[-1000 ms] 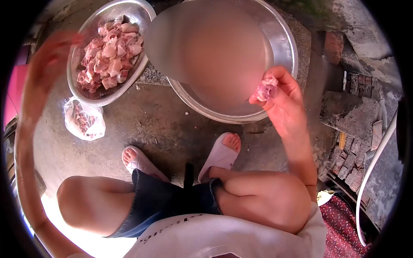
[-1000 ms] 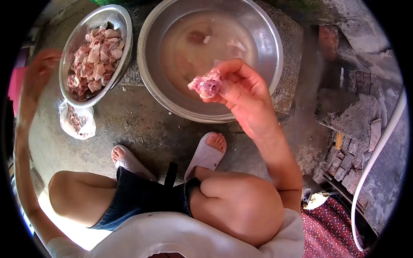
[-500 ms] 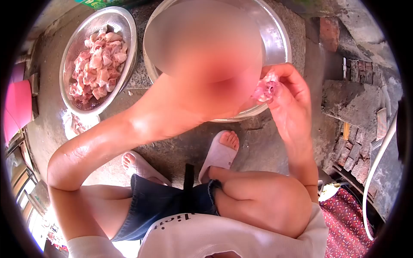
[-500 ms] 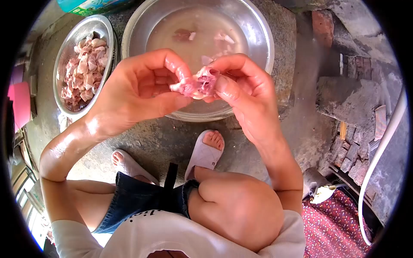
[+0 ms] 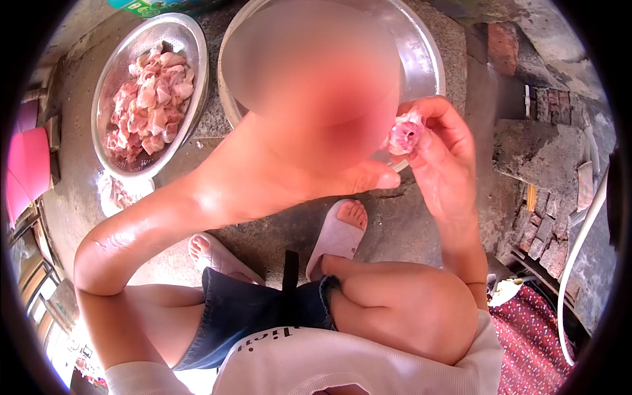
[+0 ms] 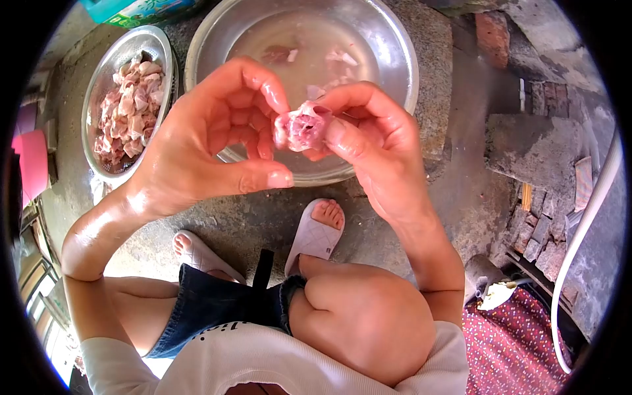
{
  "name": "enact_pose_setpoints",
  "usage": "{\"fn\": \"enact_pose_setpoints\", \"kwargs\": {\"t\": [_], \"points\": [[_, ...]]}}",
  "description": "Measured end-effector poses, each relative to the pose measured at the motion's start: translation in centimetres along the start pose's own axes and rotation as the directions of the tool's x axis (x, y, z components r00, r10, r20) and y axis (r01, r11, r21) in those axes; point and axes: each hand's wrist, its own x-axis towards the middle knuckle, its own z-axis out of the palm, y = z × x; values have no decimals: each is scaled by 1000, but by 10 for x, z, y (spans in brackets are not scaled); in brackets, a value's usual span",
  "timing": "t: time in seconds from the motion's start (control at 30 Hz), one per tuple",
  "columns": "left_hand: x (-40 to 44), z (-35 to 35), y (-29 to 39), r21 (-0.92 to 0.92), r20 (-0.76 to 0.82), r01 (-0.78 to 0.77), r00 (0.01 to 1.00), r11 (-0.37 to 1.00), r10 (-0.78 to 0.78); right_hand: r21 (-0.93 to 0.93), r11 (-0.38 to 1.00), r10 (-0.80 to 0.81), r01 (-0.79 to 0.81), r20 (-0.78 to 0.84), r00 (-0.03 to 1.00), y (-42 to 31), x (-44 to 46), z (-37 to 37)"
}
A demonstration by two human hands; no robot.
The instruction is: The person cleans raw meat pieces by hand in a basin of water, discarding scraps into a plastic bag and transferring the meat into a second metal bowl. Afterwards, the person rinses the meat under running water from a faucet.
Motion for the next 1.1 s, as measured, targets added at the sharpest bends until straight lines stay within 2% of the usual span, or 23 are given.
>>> {"fn": "enact_pose_setpoints", "kwargs": {"t": [0.1,0.3,0.4,0.5,0.6,0.73,0.83,0.9,1.0,1.1], "points": [[3,-3,-1,225,-13,21,1000,974,-19,31,999,11,-12,21,1000,0,0,3],[3,-10,-4,34,-21,88,996,996,-87,57,995,81,-83,44,996,0,0,-1],[4,-1,0,105,-189,-46,980,993,65,109,992,54,-62,72,996,0,-1,-1],[1,-3,1,296,-180,-231,940,927,292,110,993,45,-48,30,999,-1,0,3],[-2,-1,8,258,-126,0,991,966,33,30,999,-30,29,19,999,0,0,4],[-2,-1,6,281,-59,73,997,957,-59,-42,991,-125,124,-29,992,-1,2,8],[1,4,9,166,-71,94,994,982,-83,-96,980,-176,172,-36,984,1,1,10],[3,4,6,125,-72,58,996,990,-49,-137,972,-192,190,3,981,1,0,9],[4,3,4,115,-68,33,997,993,-26,-169,955,-252,243,-32,967,1,1,10],[5,0,-2,129,-69,-26,997,991,35,-438,724,-515,532,169,840,2,7,5]]}}
